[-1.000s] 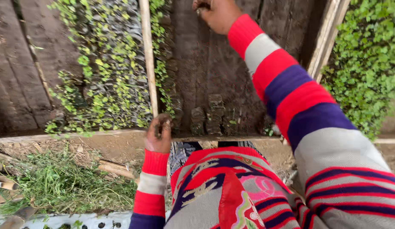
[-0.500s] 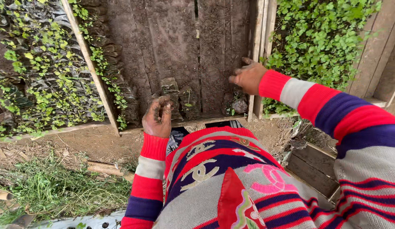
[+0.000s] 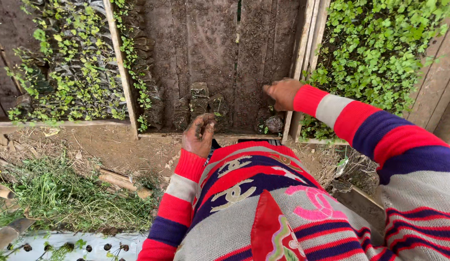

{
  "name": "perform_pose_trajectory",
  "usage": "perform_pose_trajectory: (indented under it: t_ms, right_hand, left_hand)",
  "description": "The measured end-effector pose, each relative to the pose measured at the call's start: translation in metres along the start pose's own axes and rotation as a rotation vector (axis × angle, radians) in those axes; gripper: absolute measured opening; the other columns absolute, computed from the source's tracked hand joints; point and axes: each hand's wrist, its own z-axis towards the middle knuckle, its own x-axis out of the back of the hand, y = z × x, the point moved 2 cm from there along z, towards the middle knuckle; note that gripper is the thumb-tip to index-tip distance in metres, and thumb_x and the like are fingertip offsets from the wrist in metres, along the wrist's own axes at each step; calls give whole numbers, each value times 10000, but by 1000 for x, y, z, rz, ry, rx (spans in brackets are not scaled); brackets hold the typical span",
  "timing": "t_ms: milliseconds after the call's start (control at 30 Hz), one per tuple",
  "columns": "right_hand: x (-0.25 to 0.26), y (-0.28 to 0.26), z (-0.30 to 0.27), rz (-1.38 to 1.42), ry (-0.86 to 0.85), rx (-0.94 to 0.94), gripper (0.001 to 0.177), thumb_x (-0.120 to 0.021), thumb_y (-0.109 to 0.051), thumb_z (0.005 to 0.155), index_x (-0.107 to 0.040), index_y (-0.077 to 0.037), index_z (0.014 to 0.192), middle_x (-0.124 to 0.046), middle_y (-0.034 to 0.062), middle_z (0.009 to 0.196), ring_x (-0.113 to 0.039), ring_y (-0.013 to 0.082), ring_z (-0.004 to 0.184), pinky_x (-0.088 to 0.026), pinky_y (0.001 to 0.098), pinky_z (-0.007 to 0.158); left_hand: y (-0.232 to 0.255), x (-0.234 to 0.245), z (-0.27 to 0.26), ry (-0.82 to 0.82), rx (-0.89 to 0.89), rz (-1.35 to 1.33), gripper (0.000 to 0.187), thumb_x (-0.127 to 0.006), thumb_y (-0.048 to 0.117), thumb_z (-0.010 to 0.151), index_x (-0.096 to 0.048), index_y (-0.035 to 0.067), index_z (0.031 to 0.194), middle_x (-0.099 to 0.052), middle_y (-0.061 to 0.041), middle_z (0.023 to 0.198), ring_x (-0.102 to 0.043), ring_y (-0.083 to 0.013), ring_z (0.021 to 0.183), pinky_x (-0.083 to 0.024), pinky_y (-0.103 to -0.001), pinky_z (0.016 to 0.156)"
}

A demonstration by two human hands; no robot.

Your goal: The person pulls small seedlings from a wooden tray and places them into rows of soil in another wooden tray by hand.

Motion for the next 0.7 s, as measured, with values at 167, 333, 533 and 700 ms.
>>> perform_pose_trajectory:
  t_ms: [167,333,533,700]
  right_hand:
    - [93,-33,-32,449,66,-4,661,-733,-233,762,-548,-74,1376,-711,195,932,-709,428,911,-542,519,846]
    - [127,-100,-20,636,163,61,569,-728,-273,749,-597,-123,1283,-679,190,859,-707,380,869,-527,527,753]
    - [136,-140,-10,759,292,231,457,-762,-282,842,-643,-103,1246,-624,217,1143,-619,465,1138,-512,542,980]
    - [144,-145,-5,806,285,272,399,-756,-186,843,-683,-71,1218,-662,227,1141,-604,454,1169,-477,537,1019]
  left_hand:
    - [-3,-21,2,-62,287,-260,226,-656,113,965,-711,62,1179,-753,-168,960,-730,-242,811,-597,-396,785]
    - [6,-28,25,-199,862,-719,515,-490,335,1075,-416,21,1477,-564,-306,1354,-647,-416,1158,-547,-523,994]
    - [21,-20,44,133,1120,-764,644,-771,355,857,-602,-110,1270,-664,-269,1085,-693,-326,1023,-562,-445,870]
    - [5,-19,35,175,871,-1084,514,-721,211,945,-569,-128,1300,-599,-318,1240,-581,-336,1212,-513,-431,1013]
